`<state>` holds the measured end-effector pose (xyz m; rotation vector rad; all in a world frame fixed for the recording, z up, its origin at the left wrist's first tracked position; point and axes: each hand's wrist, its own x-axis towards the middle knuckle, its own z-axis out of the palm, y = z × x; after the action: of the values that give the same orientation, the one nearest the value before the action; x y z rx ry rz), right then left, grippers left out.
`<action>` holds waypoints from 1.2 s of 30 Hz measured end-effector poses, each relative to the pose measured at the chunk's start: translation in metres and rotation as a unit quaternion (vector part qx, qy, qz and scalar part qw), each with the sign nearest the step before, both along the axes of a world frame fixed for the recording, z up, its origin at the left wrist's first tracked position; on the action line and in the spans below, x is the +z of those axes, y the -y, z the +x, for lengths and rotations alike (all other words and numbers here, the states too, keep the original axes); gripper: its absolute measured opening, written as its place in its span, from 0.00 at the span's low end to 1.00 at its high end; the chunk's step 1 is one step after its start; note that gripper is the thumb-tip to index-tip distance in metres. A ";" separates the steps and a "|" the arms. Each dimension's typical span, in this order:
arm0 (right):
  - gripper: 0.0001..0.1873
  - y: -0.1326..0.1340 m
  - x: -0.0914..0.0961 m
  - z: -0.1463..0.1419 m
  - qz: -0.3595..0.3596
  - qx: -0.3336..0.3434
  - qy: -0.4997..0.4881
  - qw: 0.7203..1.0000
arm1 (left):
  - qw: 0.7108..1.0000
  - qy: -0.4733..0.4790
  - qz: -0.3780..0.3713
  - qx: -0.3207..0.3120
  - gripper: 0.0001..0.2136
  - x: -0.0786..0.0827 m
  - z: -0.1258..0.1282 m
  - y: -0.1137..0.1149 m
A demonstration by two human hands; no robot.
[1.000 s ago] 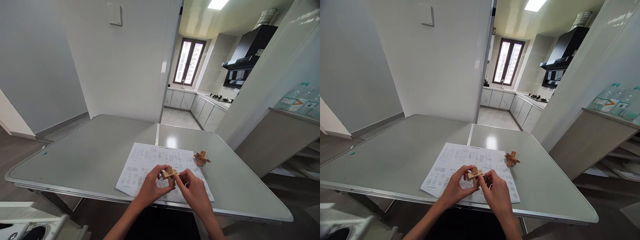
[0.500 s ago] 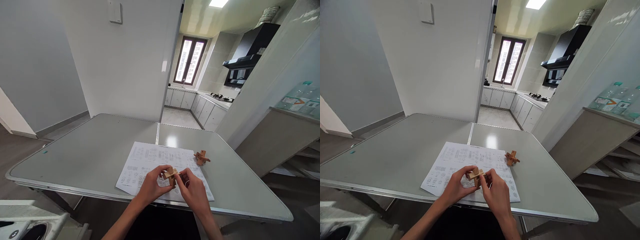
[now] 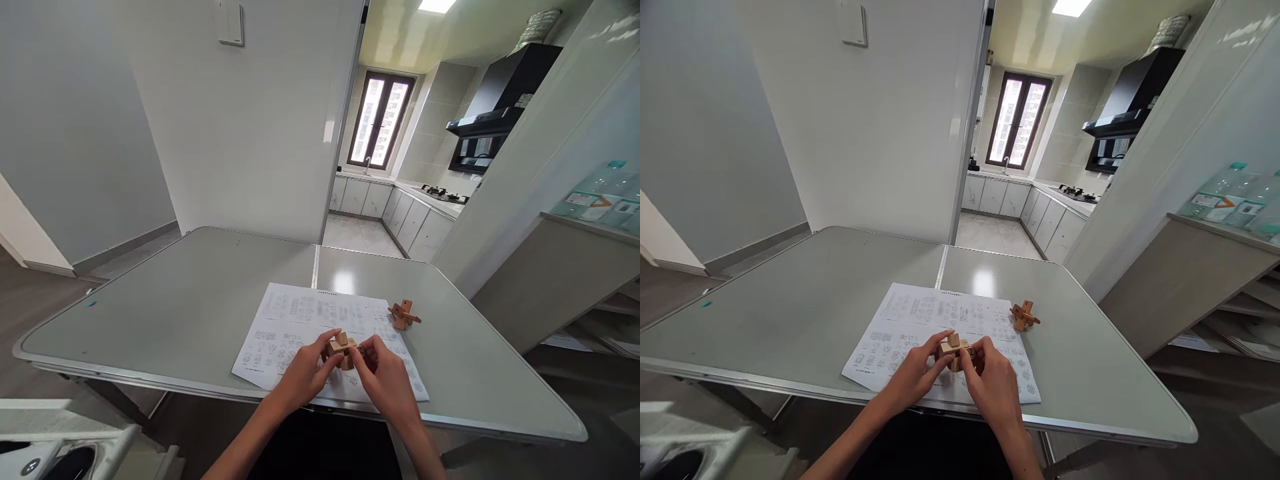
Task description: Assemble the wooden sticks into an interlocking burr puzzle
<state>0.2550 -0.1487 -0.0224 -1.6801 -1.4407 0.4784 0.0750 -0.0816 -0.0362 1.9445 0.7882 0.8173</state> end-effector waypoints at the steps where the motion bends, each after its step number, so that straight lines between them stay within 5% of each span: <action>1: 0.19 0.000 0.000 0.001 0.000 0.000 0.000 1.000 | 1.000 0.005 -0.001 0.000 0.21 0.000 0.000 0.000; 10: 0.21 -0.003 -0.001 0.003 0.010 -0.005 -0.007 1.000 | 1.000 0.008 0.009 -0.001 0.15 -0.003 0.002 0.000; 25: 0.26 0.003 -0.006 -0.003 0.069 -0.018 0.081 0.994 | 1.000 0.005 -0.017 -0.014 0.22 0.005 0.000 0.004; 29: 0.23 0.003 -0.005 0.000 0.058 -0.003 0.067 0.996 | 1.000 -0.007 -0.004 -0.016 0.34 0.002 0.001 0.003; 36: 0.17 0.004 -0.008 0.014 0.044 0.064 0.065 0.995 | 0.999 -0.011 0.032 0.002 0.27 0.001 0.002 0.001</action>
<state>0.2695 -0.1530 -0.0308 -1.5804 -1.6483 0.3751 0.0773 -0.0822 -0.0353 2.0117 0.7880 0.8348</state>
